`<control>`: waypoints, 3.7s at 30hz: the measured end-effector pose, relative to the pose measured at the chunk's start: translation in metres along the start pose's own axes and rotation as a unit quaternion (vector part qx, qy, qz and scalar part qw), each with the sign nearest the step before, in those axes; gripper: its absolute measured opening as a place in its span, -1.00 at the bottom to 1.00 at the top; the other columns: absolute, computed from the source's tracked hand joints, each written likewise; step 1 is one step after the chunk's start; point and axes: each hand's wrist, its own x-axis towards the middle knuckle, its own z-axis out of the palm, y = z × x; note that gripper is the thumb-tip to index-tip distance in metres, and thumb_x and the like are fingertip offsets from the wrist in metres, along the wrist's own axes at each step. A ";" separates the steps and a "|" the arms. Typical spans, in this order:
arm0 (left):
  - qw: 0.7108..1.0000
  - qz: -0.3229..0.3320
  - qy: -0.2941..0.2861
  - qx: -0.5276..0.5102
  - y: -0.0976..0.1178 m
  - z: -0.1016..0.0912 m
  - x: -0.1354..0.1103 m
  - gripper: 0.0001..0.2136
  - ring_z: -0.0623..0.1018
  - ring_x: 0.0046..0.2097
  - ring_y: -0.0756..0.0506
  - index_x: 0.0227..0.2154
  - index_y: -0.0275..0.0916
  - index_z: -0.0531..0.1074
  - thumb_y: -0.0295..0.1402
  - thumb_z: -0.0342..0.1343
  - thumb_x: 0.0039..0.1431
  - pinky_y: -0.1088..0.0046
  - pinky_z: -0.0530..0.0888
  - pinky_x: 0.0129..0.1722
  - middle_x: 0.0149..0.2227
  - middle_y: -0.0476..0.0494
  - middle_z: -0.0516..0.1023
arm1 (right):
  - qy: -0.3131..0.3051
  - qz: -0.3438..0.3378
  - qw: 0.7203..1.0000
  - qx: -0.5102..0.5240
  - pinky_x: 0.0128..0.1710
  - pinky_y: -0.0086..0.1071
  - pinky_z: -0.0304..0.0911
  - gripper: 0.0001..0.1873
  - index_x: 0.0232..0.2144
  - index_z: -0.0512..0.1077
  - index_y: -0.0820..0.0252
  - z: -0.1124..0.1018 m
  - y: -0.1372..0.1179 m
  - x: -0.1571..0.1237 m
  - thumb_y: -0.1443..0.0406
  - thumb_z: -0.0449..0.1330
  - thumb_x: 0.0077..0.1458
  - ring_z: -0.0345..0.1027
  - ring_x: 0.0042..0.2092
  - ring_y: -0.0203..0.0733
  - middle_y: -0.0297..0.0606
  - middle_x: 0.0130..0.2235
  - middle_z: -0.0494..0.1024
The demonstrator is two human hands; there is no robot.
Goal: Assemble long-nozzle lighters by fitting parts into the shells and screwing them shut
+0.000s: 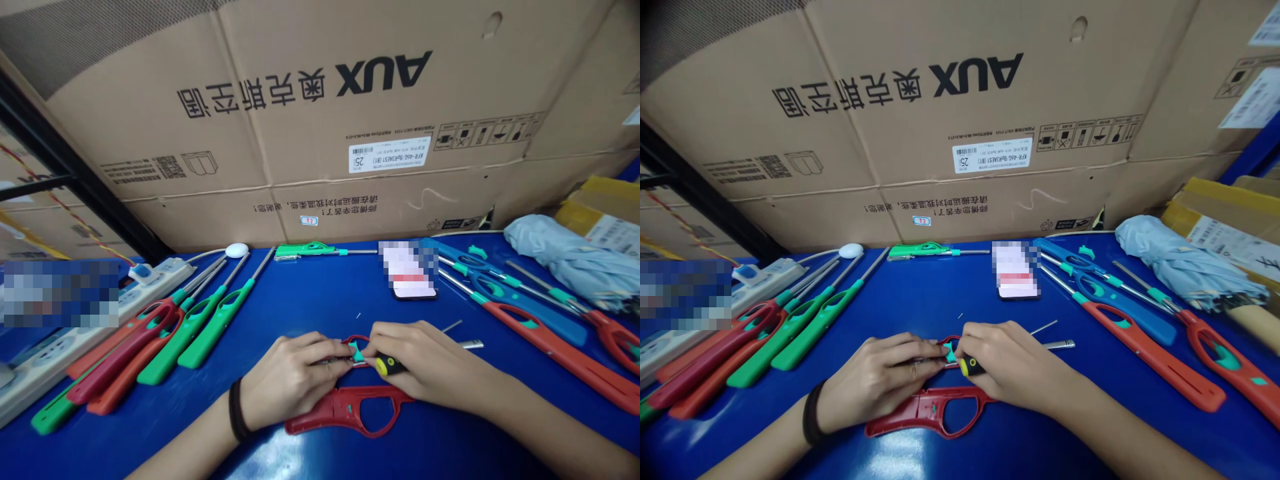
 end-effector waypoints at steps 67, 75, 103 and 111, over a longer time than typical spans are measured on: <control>0.997 -0.007 -0.008 -0.071 0.003 -0.005 0.003 -0.75 0.50 -0.06 -0.08 -0.12 -0.28 0.47 -0.53 -0.02 0.19 0.43 0.53 -0.11 -0.15 -0.13 0.59 | 0.031 0.013 0.995 -0.095 -0.50 -0.45 0.08 -0.43 0.04 0.33 -0.07 0.015 -0.007 -0.021 0.51 0.06 0.01 0.38 -0.38 -0.29 -0.32 -0.19 0.43; 0.993 -0.038 -0.013 -0.112 0.002 -0.006 0.004 -0.77 0.53 -0.12 -0.08 -0.19 -0.25 0.50 -0.53 0.01 0.14 0.43 0.53 -0.16 -0.16 -0.14 0.57 | 0.003 0.034 0.992 -0.117 -0.53 -0.39 0.06 -0.59 -0.10 0.43 0.03 0.008 -0.014 -0.012 0.48 0.10 0.02 0.43 -0.41 -0.20 -0.29 -0.17 0.45; 0.918 -0.297 0.001 -0.262 0.019 -0.045 -0.002 -0.75 0.55 -0.11 -0.07 0.01 -0.11 0.37 -0.34 -0.06 0.32 0.50 0.50 -0.16 -0.08 -0.06 0.55 | 0.298 -0.084 0.950 -0.048 -0.21 -0.46 0.36 -0.68 0.01 0.34 0.13 0.001 0.003 -0.022 0.29 0.14 0.19 0.51 -0.15 -0.27 -0.31 -0.07 0.58; 0.840 -0.340 -0.010 -0.422 0.005 -0.038 0.015 -0.70 0.53 -0.12 -0.12 -0.05 -0.20 0.43 -0.24 0.14 0.17 0.40 0.46 -0.12 -0.09 -0.11 0.55 | 0.250 -0.087 0.964 -0.033 -0.18 -0.39 0.38 -0.67 0.04 0.35 0.12 0.005 0.020 -0.021 0.36 0.08 0.22 0.49 -0.12 -0.23 -0.32 -0.07 0.58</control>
